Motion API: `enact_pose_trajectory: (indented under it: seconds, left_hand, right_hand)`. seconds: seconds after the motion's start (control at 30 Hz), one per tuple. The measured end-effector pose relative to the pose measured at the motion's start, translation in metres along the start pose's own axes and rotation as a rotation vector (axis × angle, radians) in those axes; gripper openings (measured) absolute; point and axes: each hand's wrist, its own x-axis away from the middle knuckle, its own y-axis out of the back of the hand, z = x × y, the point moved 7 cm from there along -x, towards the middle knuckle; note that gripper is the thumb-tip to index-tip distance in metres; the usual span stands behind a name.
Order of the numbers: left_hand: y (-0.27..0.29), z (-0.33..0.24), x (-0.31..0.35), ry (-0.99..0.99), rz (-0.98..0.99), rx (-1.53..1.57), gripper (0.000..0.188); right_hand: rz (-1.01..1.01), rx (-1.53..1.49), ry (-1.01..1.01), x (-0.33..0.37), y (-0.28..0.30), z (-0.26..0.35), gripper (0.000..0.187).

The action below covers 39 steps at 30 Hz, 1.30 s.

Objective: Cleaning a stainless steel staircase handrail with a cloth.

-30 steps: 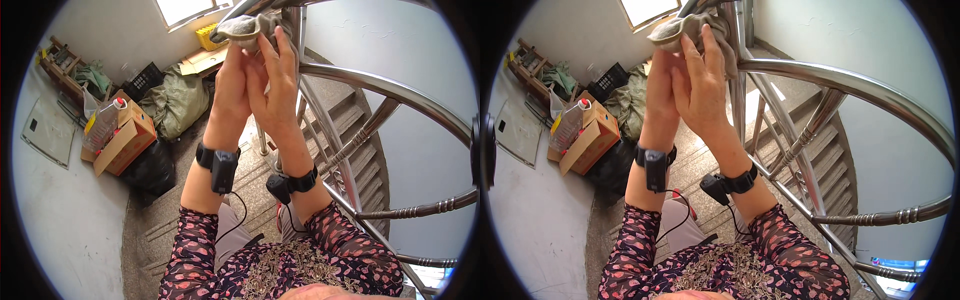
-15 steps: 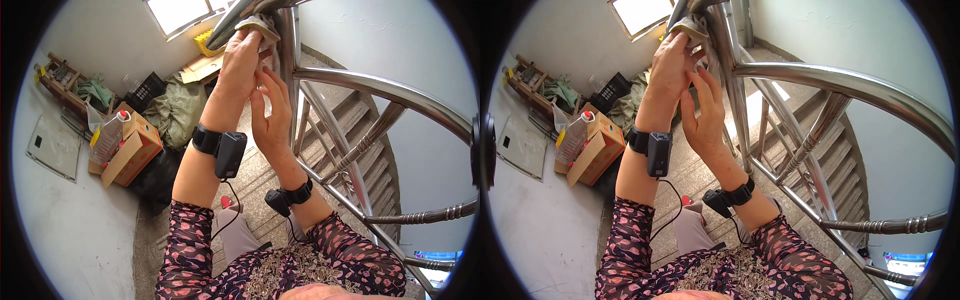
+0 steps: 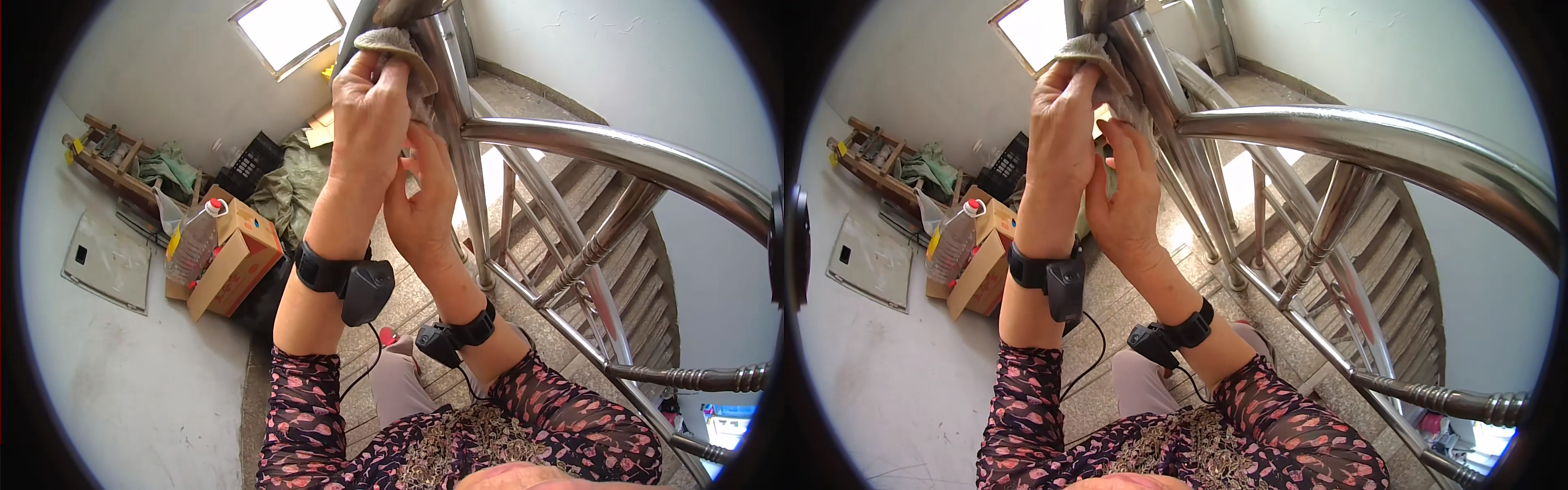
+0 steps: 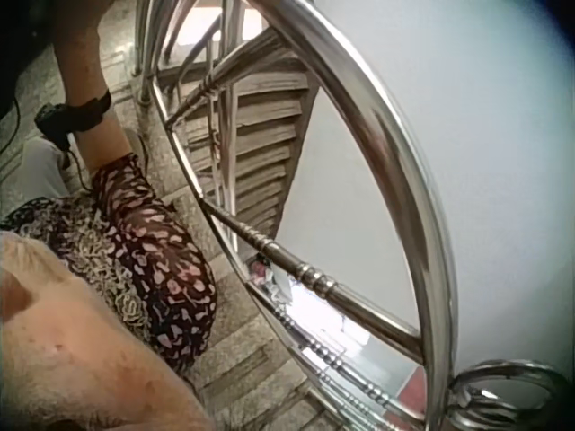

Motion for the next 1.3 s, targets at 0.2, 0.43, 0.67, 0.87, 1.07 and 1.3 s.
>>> enact_pose_trajectory:
  seconds: [0.2,0.43,0.67,0.87,1.07,1.3]
  left_hand:
    - [-0.019,-0.007,0.020,-0.405,0.081,-0.301,0.027]
    - [-0.021,0.041,0.041,-0.191,0.035,0.041,0.011]
    - [-0.030,0.056,0.062,-0.090,0.024,0.180,0.018]
    - [-0.034,0.057,0.068,-0.202,0.091,0.466,0.046]
    - [-0.029,0.081,0.067,-0.264,0.046,0.073,0.041]
    - [-0.034,0.119,0.097,0.080,-0.113,0.247,0.045]
  right_hand:
    - [-0.112,-0.027,-0.073,-0.014,0.032,0.005,0.041]
    - [-0.135,0.188,-0.019,-0.019,0.053,0.014,0.025]
    - [-0.069,0.298,-0.029,-0.016,0.067,0.034,0.026]
    - [0.115,0.151,0.141,-0.006,0.056,0.034,0.058]
    - [0.121,0.209,0.145,-0.005,0.051,0.012,0.058]
    - [-0.086,-0.017,-0.344,0.006,0.079,-0.036,0.022]
